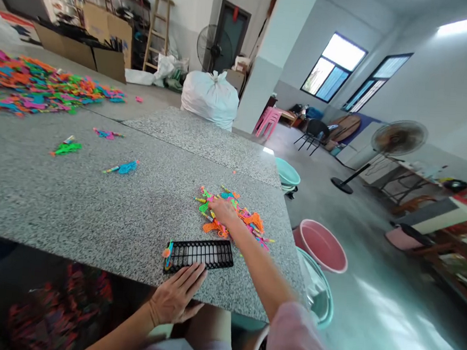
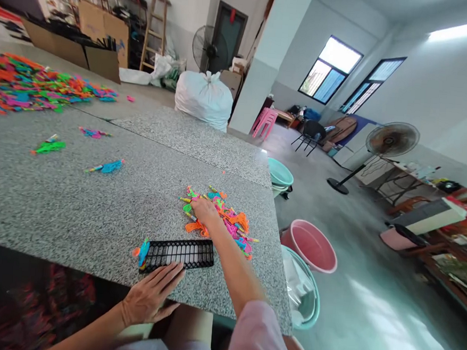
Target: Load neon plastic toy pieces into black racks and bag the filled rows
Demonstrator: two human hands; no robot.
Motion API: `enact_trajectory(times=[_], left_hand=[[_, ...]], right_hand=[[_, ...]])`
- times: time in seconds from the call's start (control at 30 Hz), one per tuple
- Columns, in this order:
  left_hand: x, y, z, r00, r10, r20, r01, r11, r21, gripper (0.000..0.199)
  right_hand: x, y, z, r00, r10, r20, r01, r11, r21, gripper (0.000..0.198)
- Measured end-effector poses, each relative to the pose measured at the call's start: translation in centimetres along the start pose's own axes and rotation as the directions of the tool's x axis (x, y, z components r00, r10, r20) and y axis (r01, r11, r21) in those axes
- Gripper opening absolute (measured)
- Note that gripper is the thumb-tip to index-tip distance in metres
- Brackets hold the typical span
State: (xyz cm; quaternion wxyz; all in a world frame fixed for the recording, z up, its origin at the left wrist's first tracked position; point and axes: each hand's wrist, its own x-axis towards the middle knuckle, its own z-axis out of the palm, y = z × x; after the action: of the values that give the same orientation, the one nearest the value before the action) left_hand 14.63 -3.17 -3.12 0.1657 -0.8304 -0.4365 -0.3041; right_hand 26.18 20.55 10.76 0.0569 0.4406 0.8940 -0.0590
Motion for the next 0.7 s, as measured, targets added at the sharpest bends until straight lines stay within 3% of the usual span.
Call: enact_trajectory(times=[0.17,0.43,0.5,0.6,0.63,0.7], left_hand=[[0.0,0.0,-0.1,1.000,0.014,0.001,-0.014,0.999,0.043,0.064],[0.0,0.0,-0.3,0.999,0.018,0.030,-0.019,0.999,0.029,0.066],[0.0,0.0,-0.3,0.999,0.016,0.032,-0.017,1.000,0.025,0.064],[0.0,0.1,-0.3,1.000,0.008,0.028,-0.009,1.000,0.027,0.065],[0.0,0.1,-0.3,1.000,0.005,0.027,-0.006,1.000,0.027,0.065],[0.1,0.1,-0.3,0.999,0.005,0.033,-0.005,1.000,0.022,0.065]], right_hand=[[2.9,-1.9,0.4,0.986,0.161,0.038,-0.162,0.987,0.022,0.033],[1.6,2.6,-1.6,0.971,0.233,-0.052,-0.212,0.944,0.254,0.021],[0.6,3.6,-2.2,0.945,0.299,-0.128,-0.199,0.842,0.501,0.017],[-2.1,5.2,-1.4,0.876,0.451,-0.170,-0.070,0.467,0.881,0.010],[-3.4,5.8,-0.5,0.864,0.482,-0.148,-0.045,0.365,0.930,0.014],[-6.1,7.0,1.8,0.847,0.527,-0.071,-0.089,0.272,0.958,0.028]])
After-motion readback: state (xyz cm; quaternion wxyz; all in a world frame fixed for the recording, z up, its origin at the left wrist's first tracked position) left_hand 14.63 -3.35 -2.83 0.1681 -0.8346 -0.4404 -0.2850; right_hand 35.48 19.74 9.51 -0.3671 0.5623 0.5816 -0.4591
